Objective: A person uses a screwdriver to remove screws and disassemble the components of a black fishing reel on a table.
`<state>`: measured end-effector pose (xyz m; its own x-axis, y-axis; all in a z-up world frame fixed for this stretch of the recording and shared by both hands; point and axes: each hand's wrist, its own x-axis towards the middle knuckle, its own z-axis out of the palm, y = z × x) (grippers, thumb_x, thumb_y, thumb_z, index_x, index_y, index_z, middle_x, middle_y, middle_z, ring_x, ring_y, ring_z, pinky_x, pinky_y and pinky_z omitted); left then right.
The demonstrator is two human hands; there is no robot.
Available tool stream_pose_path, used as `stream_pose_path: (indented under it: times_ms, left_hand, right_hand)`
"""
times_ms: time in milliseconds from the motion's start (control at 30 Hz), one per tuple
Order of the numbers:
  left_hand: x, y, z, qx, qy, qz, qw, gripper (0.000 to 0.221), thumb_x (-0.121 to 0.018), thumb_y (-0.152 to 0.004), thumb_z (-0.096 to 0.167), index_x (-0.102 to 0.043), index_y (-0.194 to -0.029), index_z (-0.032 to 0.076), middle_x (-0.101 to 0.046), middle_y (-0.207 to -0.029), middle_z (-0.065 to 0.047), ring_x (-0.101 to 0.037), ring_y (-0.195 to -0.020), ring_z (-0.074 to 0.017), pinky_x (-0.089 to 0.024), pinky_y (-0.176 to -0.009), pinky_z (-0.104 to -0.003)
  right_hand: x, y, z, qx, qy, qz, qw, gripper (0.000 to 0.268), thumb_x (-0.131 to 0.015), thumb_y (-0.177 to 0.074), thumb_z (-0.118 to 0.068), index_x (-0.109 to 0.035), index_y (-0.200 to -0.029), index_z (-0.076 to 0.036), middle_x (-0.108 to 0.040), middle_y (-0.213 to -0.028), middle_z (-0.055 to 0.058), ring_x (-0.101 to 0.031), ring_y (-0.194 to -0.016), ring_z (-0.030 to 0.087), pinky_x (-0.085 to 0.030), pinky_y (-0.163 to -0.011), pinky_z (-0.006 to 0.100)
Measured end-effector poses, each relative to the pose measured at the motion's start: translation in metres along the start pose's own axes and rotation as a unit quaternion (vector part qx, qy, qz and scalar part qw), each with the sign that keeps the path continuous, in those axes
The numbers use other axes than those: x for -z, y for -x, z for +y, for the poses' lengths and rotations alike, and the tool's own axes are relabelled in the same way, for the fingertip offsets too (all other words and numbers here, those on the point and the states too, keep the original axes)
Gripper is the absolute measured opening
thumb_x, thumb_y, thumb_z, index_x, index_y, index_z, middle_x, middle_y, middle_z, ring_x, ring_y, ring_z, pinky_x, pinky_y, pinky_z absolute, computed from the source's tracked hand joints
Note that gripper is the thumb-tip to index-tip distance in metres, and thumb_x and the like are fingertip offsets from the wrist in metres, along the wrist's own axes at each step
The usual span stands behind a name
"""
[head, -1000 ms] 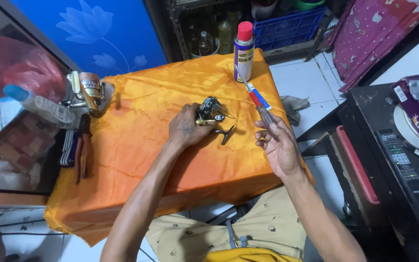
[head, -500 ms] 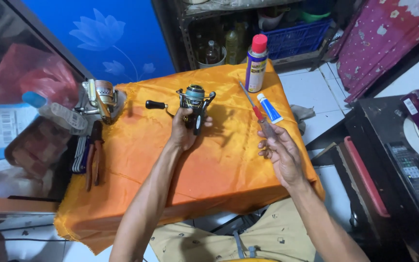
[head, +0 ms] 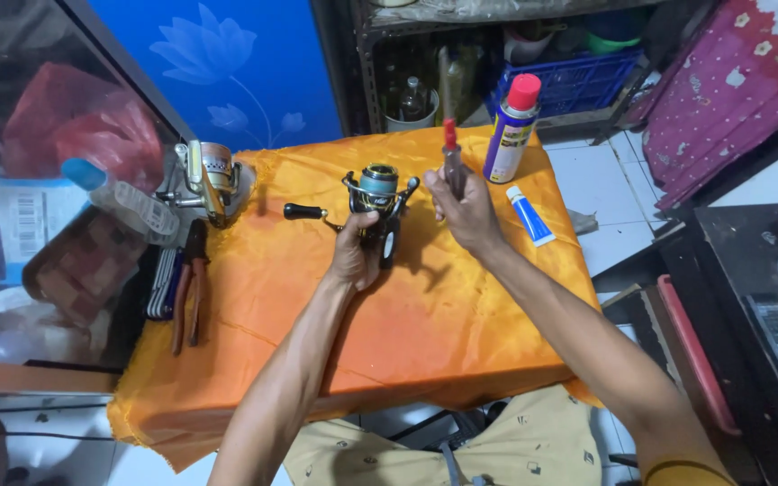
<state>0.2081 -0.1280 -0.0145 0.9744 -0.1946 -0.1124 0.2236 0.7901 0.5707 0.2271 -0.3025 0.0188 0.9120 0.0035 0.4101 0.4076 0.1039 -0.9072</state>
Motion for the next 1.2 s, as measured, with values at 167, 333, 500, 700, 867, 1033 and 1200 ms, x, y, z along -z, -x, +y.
stream_pose_path:
  times_ms: [167, 333, 500, 700, 867, 1033, 1200]
  left_hand:
    - [-0.031, 0.019, 0.025, 0.057, -0.015, -0.024, 0.998, 0.065, -0.057, -0.081, 0.064, -0.067, -0.109, 0.006, -0.073, -0.091, -0.017, -0.060, -0.055, -0.0156, -0.050, -0.036, -0.028]
    - [0.004, -0.007, 0.006, 0.059, 0.006, -0.028, 0.998, 0.073, -0.053, -0.086, 0.070, -0.063, -0.109, 0.001, -0.069, -0.090, -0.021, -0.059, -0.049, -0.0183, -0.050, -0.031, -0.029]
    - [-0.007, -0.001, 0.006, 0.085, -0.032, 0.002, 0.996, 0.071, -0.053, -0.086, 0.070, -0.067, -0.112, 0.005, -0.071, -0.087, -0.024, -0.058, -0.046, -0.0226, -0.047, -0.029, -0.031]
    - [0.005, -0.007, -0.003, 0.095, -0.032, -0.078, 0.992, 0.091, -0.040, -0.093, 0.075, -0.057, -0.136, -0.004, -0.072, -0.095, -0.025, -0.063, -0.048, -0.0206, -0.049, -0.029, -0.028]
    - [0.007, -0.007, -0.006, 0.124, -0.043, -0.040, 0.991, 0.084, -0.046, -0.091, 0.076, -0.063, -0.117, -0.001, -0.069, -0.086, -0.023, -0.060, -0.043, -0.0218, -0.047, -0.027, -0.029]
    - [0.000, -0.007, -0.003, 0.132, -0.062, -0.028, 0.989, 0.083, -0.046, -0.091, 0.077, -0.062, -0.115, -0.001, -0.067, -0.082, -0.019, -0.059, -0.043, -0.0179, -0.046, -0.027, -0.027]
    - [-0.006, -0.001, 0.002, 0.146, -0.094, -0.020, 0.985, 0.083, -0.049, -0.089, 0.078, -0.065, -0.115, 0.001, -0.067, -0.081, -0.016, -0.060, -0.043, -0.0173, -0.047, -0.028, -0.026]
  right_hand:
    - [-0.001, 0.008, 0.028, 0.008, 0.035, -0.018, 0.999, 0.032, -0.073, -0.099, -0.026, -0.059, -0.077, -0.009, -0.061, -0.060, 0.007, -0.061, -0.050, 0.013, -0.052, -0.049, 0.024]
    - [-0.003, 0.013, 0.019, 0.060, 0.023, -0.036, 0.997, 0.030, -0.078, -0.095, -0.021, -0.055, -0.084, -0.006, -0.069, -0.082, 0.016, -0.068, -0.064, 0.019, -0.059, -0.057, 0.029]
    - [-0.008, 0.018, 0.037, 0.127, -0.060, -0.040, 0.989, 0.027, -0.075, -0.097, -0.008, -0.048, -0.092, -0.006, -0.065, -0.102, 0.018, -0.070, -0.080, 0.020, -0.062, -0.071, 0.033]
    - [-0.004, 0.011, 0.028, 0.221, -0.050, -0.059, 0.972, 0.027, -0.071, -0.096, 0.002, -0.049, -0.082, -0.003, -0.066, -0.082, 0.020, -0.070, -0.060, 0.024, -0.061, -0.054, 0.034]
    - [-0.007, 0.014, 0.037, 0.197, -0.113, -0.045, 0.973, 0.026, -0.065, -0.099, 0.006, -0.044, -0.087, -0.004, -0.064, -0.083, 0.019, -0.070, -0.061, 0.023, -0.060, -0.053, 0.033]
    - [-0.014, 0.018, 0.022, 0.161, -0.093, -0.025, 0.982, 0.029, -0.069, -0.098, 0.002, -0.044, -0.085, -0.005, -0.069, -0.088, 0.017, -0.072, -0.068, 0.017, -0.063, -0.059, 0.031]
    - [-0.012, 0.017, 0.026, 0.169, -0.114, -0.042, 0.978, 0.027, -0.066, -0.099, 0.007, -0.044, -0.088, -0.004, -0.066, -0.085, 0.019, -0.071, -0.063, 0.020, -0.061, -0.054, 0.031]
